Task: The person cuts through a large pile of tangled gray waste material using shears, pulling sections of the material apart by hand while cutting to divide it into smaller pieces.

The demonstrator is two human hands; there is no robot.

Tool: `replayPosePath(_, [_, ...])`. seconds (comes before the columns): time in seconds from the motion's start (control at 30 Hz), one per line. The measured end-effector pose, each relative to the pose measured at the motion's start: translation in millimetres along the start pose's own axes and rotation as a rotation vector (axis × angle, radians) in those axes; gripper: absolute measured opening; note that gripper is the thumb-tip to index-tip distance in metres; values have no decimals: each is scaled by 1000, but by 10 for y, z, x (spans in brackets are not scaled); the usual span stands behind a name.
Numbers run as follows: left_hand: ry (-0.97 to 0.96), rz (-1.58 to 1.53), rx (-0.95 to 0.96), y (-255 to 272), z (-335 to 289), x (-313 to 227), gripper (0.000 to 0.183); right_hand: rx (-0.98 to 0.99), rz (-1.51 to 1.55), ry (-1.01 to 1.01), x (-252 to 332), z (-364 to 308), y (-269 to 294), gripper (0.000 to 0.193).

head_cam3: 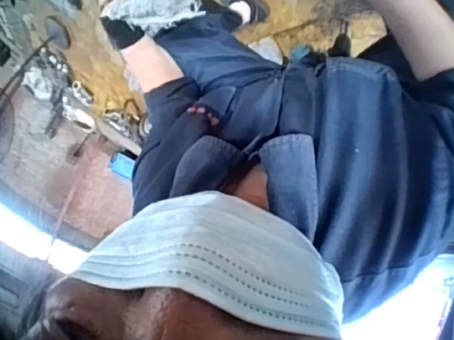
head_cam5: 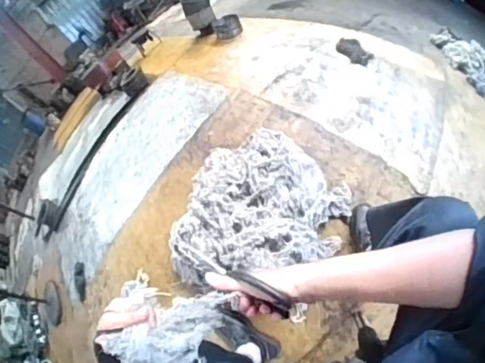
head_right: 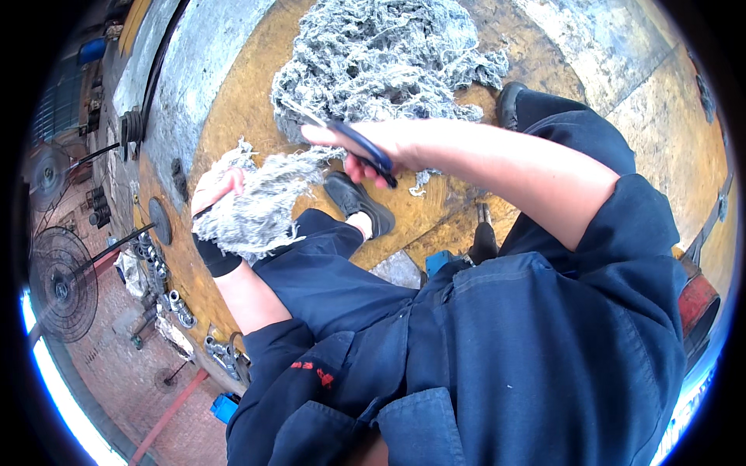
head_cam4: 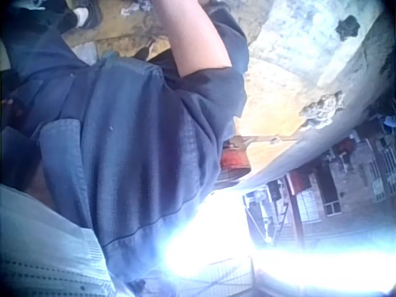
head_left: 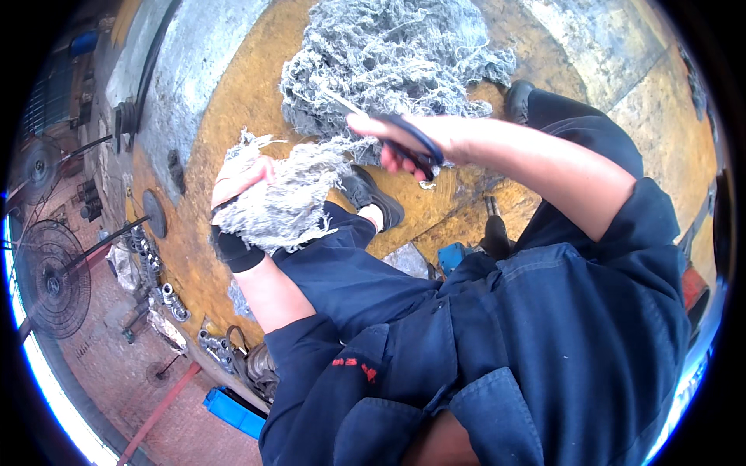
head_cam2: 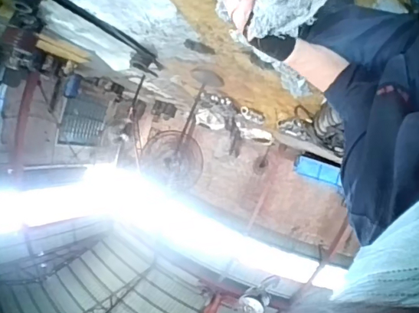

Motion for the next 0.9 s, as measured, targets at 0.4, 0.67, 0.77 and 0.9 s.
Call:
replayPosePath(0.4, [-300, -660, 303, 89, -59, 47, 32, 427, 257, -54, -297, 234, -613, 86])
replayPosePath(0.67, [46, -28, -44, -315, -70, -122, 30, 114, 111, 150, 135, 162, -328, 80])
replayPosePath(0.77, [380, -210, 56, -361, 28, 83, 35, 63, 58, 142, 152, 120, -333, 74])
replayPosePath(0.9, [63, 96, 158, -270, 227, 107, 19, 48, 146, 162, 246, 5, -323, 70])
Point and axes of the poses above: each hand's wrist, its own z-axis towards the middle knuckle, its own y-axis out of the back of the hand, x = y × z, the point moved 5 cm from there along z, towards the middle knuckle, and after that the axes turned 10 degrees about -z, right-handed, at the moved point
